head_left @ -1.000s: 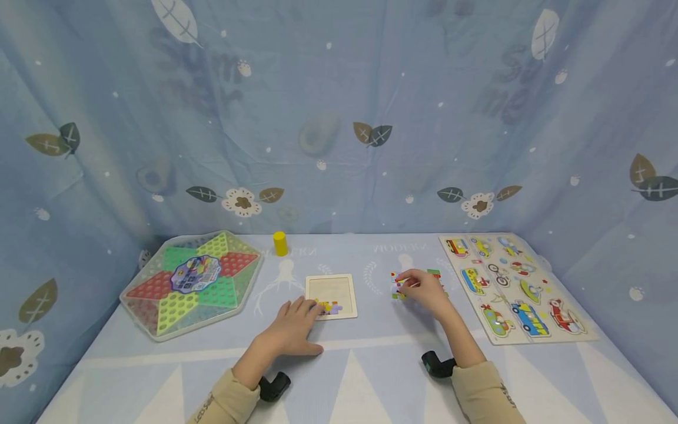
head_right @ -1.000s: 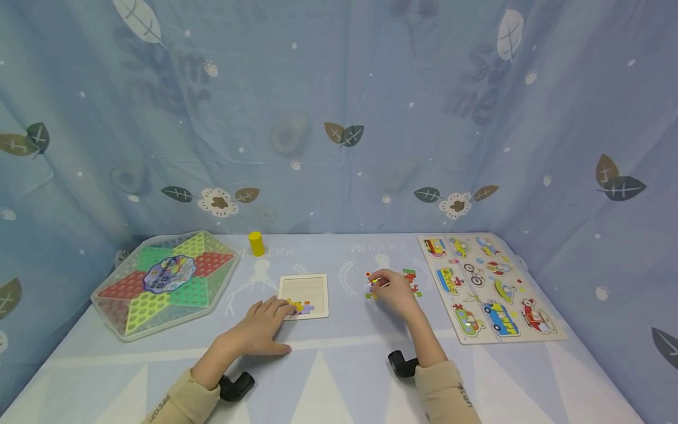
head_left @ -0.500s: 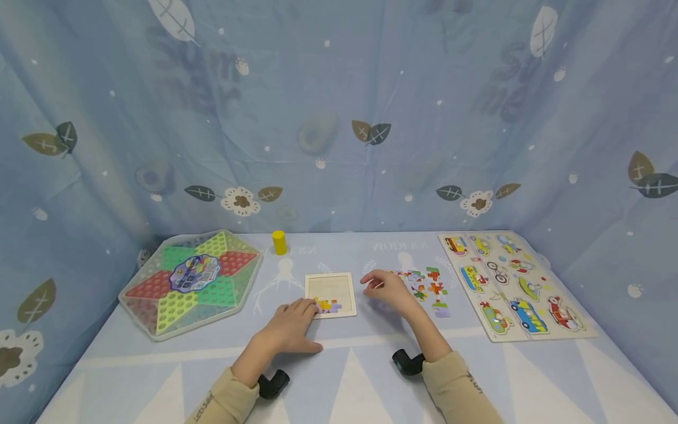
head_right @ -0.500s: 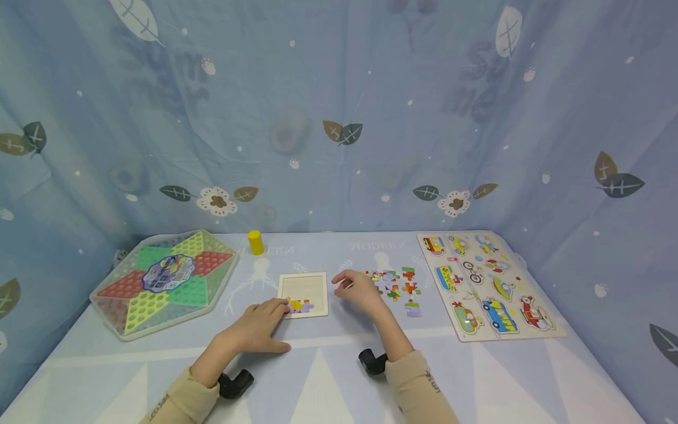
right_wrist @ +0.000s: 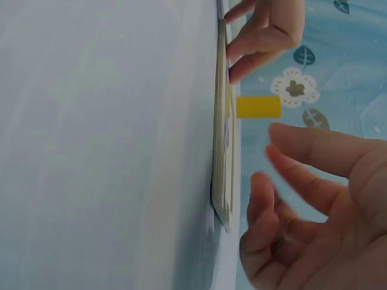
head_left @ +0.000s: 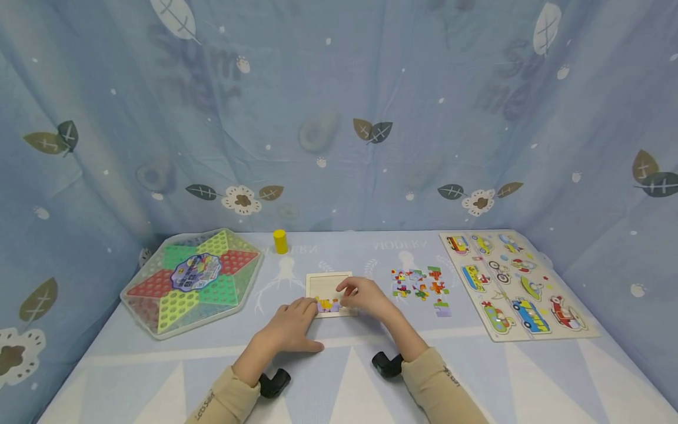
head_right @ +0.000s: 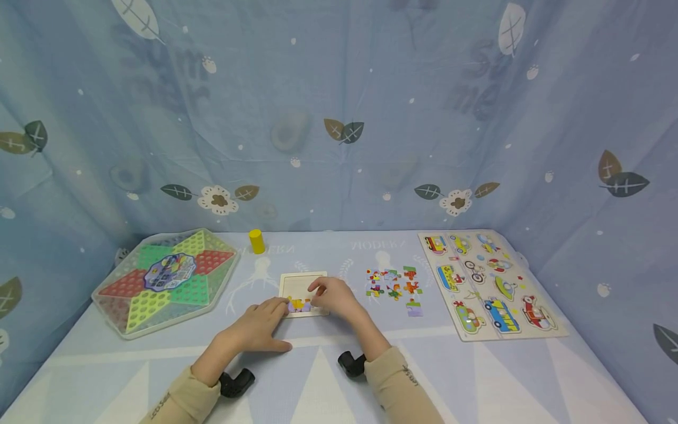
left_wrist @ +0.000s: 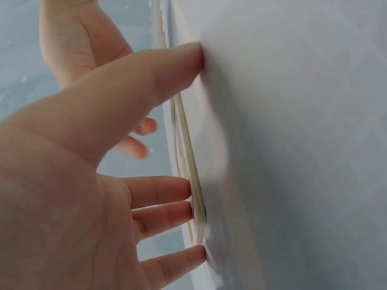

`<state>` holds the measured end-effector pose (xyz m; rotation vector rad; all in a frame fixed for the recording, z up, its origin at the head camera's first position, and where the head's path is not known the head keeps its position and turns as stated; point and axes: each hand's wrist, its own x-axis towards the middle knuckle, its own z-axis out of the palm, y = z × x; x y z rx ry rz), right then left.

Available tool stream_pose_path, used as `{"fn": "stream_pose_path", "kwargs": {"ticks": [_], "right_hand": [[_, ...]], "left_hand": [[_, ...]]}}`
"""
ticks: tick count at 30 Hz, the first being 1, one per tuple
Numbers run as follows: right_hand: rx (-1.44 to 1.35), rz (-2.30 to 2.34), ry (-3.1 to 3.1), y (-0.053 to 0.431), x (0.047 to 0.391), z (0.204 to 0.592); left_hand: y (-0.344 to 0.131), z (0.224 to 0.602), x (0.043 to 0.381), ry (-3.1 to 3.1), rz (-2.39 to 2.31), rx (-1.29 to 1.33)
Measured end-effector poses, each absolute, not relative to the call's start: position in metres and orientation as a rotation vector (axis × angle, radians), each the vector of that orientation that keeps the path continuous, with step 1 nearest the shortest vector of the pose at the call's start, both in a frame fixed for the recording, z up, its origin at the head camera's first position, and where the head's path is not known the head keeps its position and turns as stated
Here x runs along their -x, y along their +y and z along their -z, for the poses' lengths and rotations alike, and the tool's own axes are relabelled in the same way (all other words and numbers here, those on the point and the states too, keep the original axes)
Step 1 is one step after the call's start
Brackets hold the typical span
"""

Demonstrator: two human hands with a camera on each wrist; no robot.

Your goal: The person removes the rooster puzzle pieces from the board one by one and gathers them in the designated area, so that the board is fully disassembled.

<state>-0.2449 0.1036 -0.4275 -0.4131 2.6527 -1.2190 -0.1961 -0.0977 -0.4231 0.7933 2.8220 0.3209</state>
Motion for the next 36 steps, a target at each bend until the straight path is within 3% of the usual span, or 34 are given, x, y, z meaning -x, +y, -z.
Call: {"fn": "stream_pose_path", "kwargs": {"ticks": [11,22,36], "right_hand": [[0.441,0.934,2.73,0.088,0.239,0.431],[0.463,1.116,2.688,0.088,0.244,0.431],[0.295,1.329,2.676,0.118,0.246,0.418]], "left_hand": [[-0.099,0.423,0.193,2.822,-0.309,-0.817],[-0.098,0.424,0.194,2.837,-0.292,-0.829],[-0.098,0.422,0.194,2.816,-0.34,-0.838]]}}
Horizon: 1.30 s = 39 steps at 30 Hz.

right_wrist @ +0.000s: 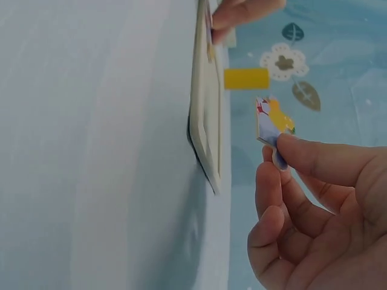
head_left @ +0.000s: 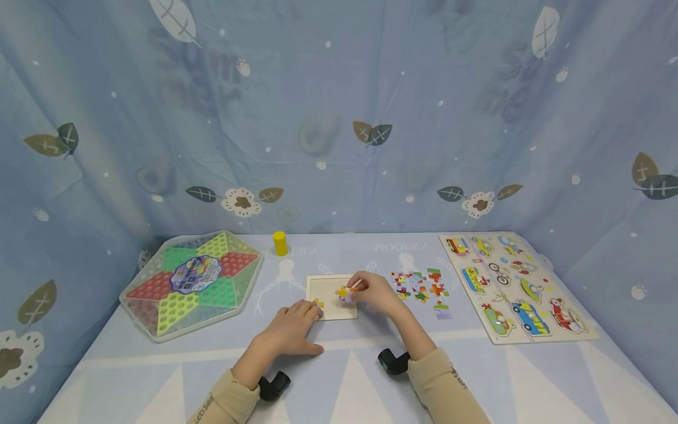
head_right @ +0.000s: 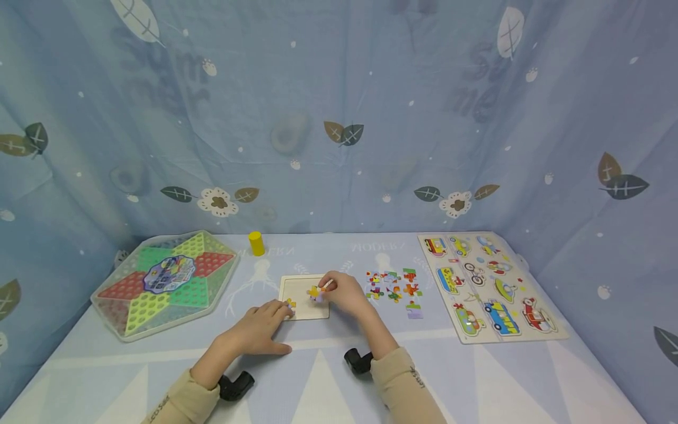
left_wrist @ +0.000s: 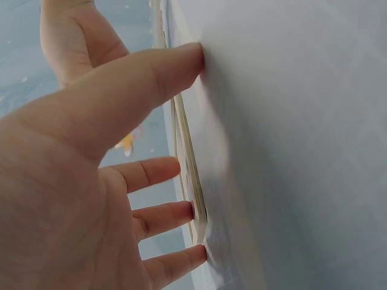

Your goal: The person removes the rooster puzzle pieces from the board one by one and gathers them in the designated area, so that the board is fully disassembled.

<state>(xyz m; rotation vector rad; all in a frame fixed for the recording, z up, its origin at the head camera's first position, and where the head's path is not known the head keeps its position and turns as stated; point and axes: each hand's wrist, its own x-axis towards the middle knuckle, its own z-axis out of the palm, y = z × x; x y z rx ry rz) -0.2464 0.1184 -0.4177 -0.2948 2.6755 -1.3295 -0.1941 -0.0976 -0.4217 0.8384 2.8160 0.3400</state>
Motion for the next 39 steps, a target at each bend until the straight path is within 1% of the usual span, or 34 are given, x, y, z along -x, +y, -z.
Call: {"fn": "stream_pose_path", "kwargs": {"ticks": [7,20,39], "right_hand": [[0.199,1.375,2.654,0.138,0.247,0.416],[0.115,1.369,2.693,0.161,0.245,0.417],[0.087,1.358,2.689,0.22,0.23,0.425]], "left_hand": [[-0.098,0.423,0.194,2.8,-0.363,-0.827],[-0.098,0.423,0.194,2.82,-0.335,-0.866],[-0.099,0.42,0.193,2.804,-0.348,-0.848]]}}
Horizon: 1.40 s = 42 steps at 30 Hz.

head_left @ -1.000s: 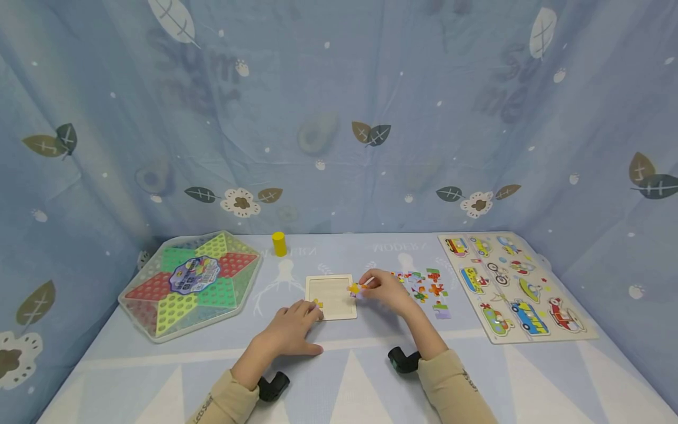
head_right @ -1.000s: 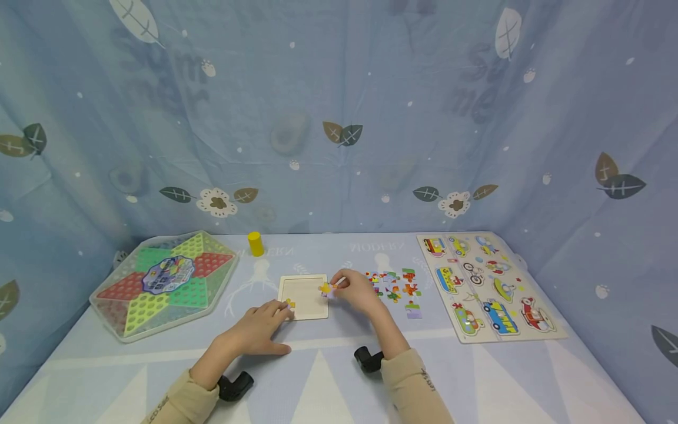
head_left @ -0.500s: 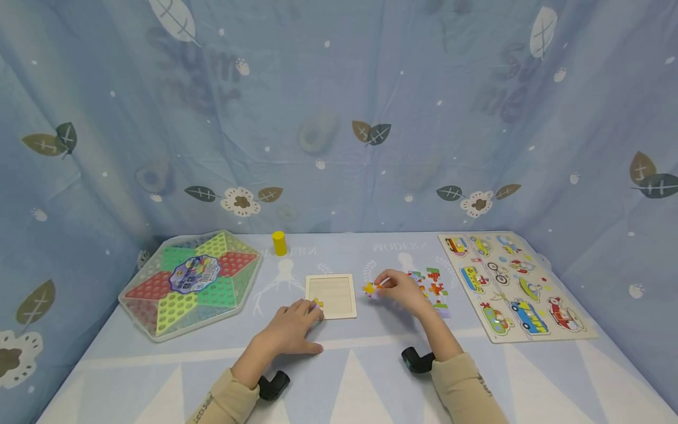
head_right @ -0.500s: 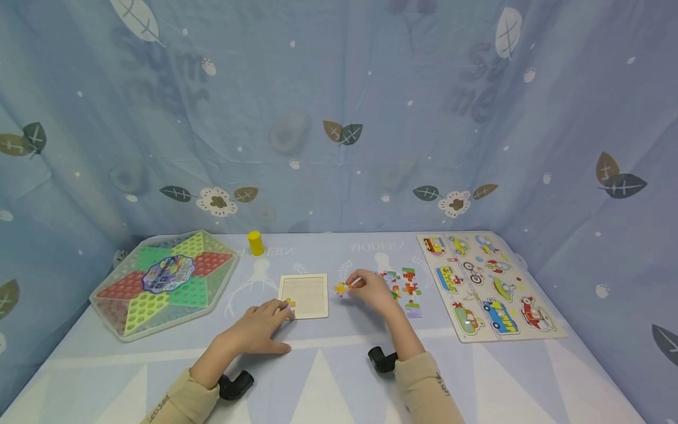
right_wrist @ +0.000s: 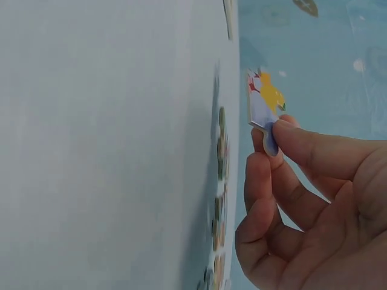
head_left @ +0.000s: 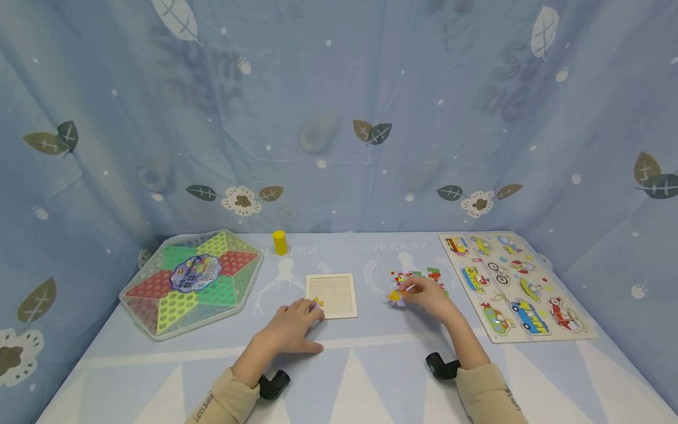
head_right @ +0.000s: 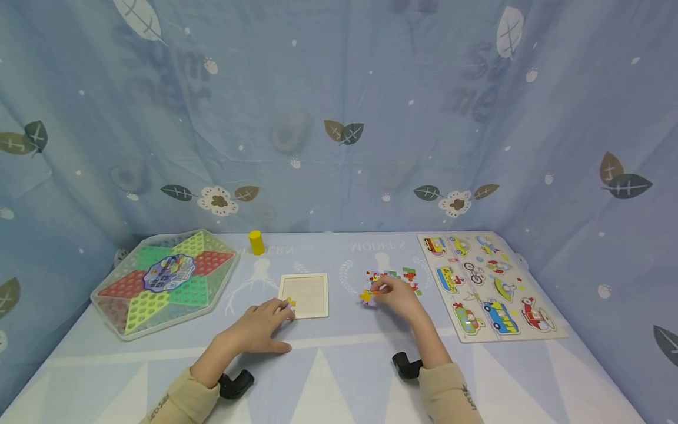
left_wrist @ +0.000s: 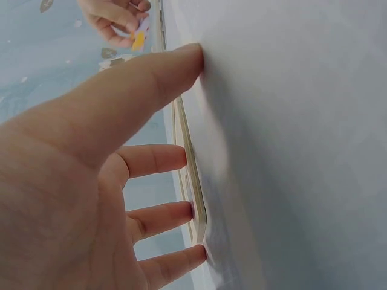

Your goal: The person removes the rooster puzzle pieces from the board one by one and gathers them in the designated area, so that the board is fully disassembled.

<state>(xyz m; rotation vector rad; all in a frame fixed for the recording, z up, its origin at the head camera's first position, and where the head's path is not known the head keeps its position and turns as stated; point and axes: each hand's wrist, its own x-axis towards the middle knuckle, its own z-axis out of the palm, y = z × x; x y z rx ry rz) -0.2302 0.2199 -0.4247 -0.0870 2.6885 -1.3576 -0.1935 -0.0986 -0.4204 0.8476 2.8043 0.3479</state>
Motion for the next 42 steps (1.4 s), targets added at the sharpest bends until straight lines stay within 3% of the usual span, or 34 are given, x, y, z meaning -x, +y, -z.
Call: {"fn": "stream_pose_path", "kwargs": {"ticks": [19,31,42], "right_hand": [[0.044,1.208,2.616,0.255,0.222,0.418],[-0.085,1.09,2.755,0.248,0.224,0.419],[0.066,1.233,2.814,0.21,0.235,0.416]], "left_hand": [[-0.099,0.423,0.194,2.815,-0.406,-0.801],[-0.099,0.424,0.193,2.822,-0.414,-0.813],[-0.11,0.423,0.199,2.83,-0.446,-0.725]]}}
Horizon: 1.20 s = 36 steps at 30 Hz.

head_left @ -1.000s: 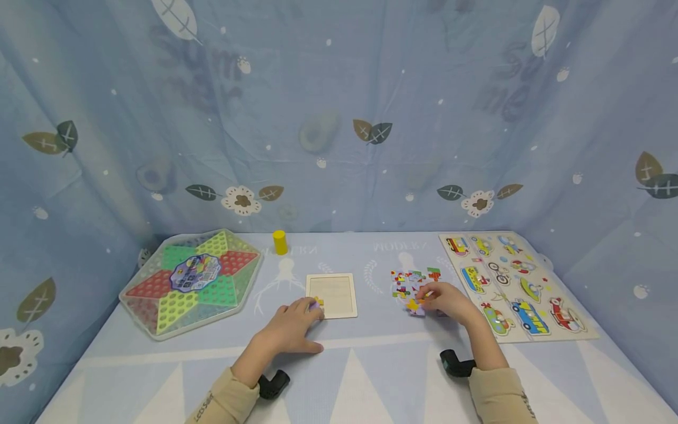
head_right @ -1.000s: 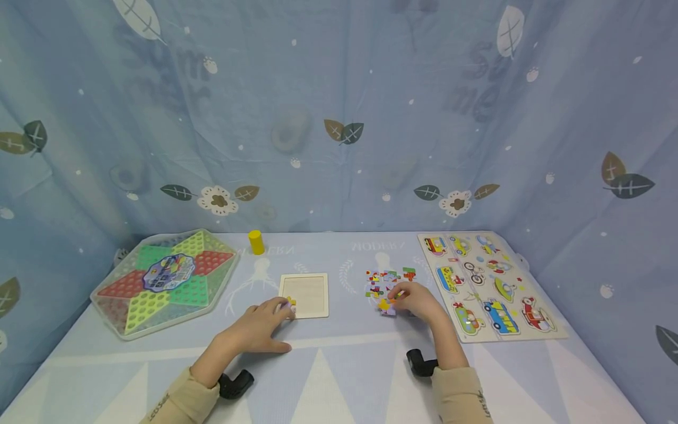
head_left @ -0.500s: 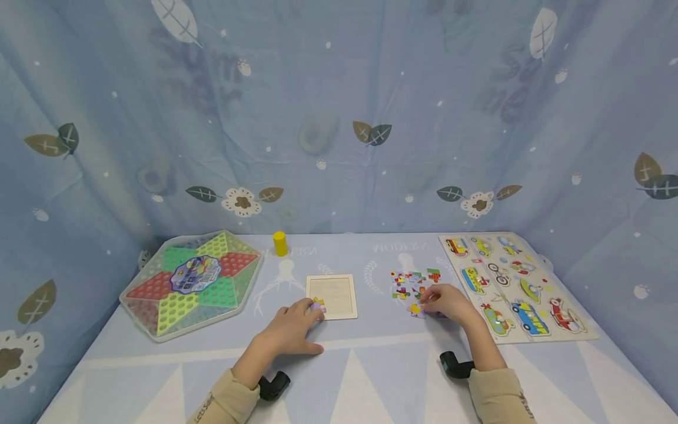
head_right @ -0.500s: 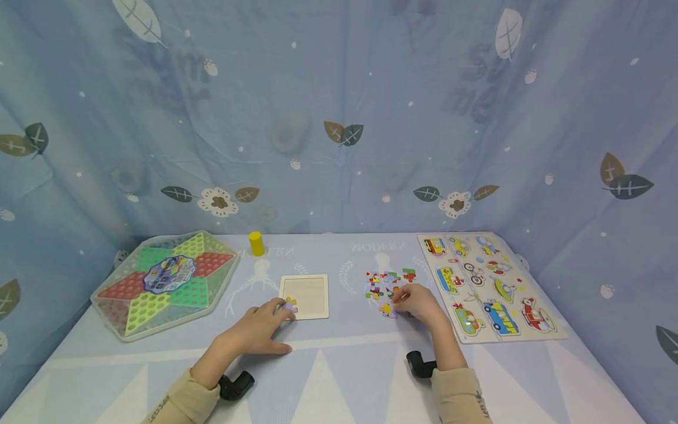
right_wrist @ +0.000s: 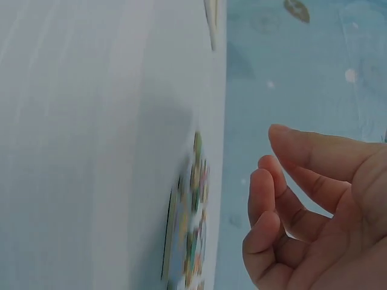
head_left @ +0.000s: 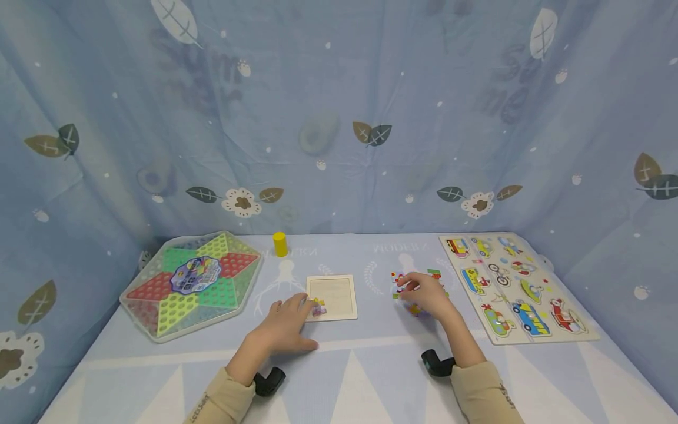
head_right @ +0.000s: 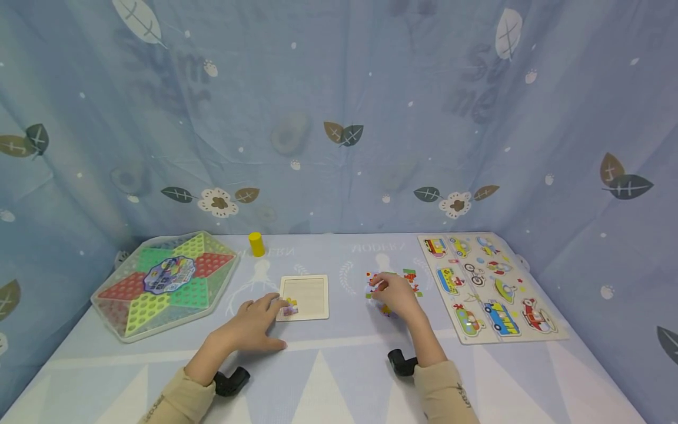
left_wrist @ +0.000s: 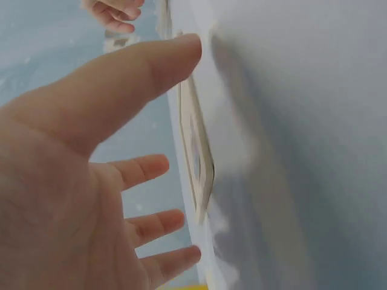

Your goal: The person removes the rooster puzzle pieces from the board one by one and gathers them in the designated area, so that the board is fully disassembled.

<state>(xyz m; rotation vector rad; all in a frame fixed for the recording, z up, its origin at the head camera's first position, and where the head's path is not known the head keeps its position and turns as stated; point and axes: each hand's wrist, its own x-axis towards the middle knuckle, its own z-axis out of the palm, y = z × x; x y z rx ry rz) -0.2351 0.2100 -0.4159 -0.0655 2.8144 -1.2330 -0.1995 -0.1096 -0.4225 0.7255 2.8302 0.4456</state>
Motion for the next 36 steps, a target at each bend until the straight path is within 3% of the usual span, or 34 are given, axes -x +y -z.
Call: {"fn": "stream_pose_path", "kwargs": {"ticks": [20,27,36], "right_hand": [[0.454,1.131,2.67,0.087,0.25,0.423],[0.524,0.794,2.727,0.064,0.247,0.428],[0.54,0.697,2.781,0.054,0.245,0.429]], "left_hand": [[-0.125,0.421,0.209,2.763,-0.366,-0.565],[-0.126,0.421,0.209,2.74,-0.41,-0.563],[-0.124,0.419,0.208,2.737,-0.387,-0.564]]}}
